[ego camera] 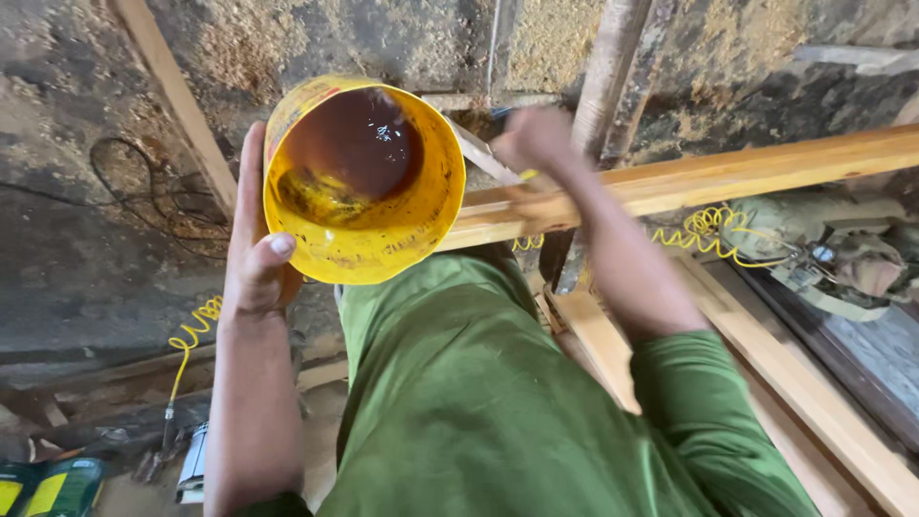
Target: The person applies a dark brown liquid to a long wooden plank using a yellow paintbrush. They hold a yellow container in the left hand and repeatedly dip the brush to coat the plank's surface in a workshop setting.
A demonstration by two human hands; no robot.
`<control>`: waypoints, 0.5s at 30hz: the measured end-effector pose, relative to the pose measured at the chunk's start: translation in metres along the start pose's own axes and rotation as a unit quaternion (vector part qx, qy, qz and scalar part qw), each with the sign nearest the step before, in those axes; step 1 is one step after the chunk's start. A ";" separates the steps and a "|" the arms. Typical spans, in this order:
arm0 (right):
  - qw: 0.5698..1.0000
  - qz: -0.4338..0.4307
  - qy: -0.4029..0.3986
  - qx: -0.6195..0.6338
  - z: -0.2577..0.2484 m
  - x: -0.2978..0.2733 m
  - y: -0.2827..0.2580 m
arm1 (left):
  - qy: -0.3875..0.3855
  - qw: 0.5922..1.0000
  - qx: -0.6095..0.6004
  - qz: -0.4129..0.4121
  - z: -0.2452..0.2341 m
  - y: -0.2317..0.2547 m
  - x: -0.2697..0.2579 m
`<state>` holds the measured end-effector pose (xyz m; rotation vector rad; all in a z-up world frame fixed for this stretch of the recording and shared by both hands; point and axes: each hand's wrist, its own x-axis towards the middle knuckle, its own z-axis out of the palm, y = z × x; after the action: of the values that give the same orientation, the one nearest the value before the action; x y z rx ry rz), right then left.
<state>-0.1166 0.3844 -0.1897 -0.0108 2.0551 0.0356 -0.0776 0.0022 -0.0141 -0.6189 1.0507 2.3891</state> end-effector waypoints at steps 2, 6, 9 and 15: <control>0.998 -0.028 -0.028 0.053 0.005 0.016 -0.055 | 0.004 1.000 0.010 0.002 0.000 0.003 0.000; 0.944 -0.035 0.048 0.323 0.012 0.028 -0.086 | 0.007 1.000 0.016 0.002 -0.001 0.005 -0.004; 0.915 -0.015 0.043 0.400 0.021 0.043 -0.086 | 0.009 1.000 0.024 0.008 -0.003 0.007 -0.005; 0.988 -0.140 0.070 -0.010 0.056 0.019 -0.016 | 0.007 1.000 0.015 0.001 -0.009 0.008 -0.008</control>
<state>-0.0752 0.3700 -0.2326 -0.3220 2.1760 -0.1218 -0.0744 -0.0114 -0.0104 -0.6256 1.0922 2.3694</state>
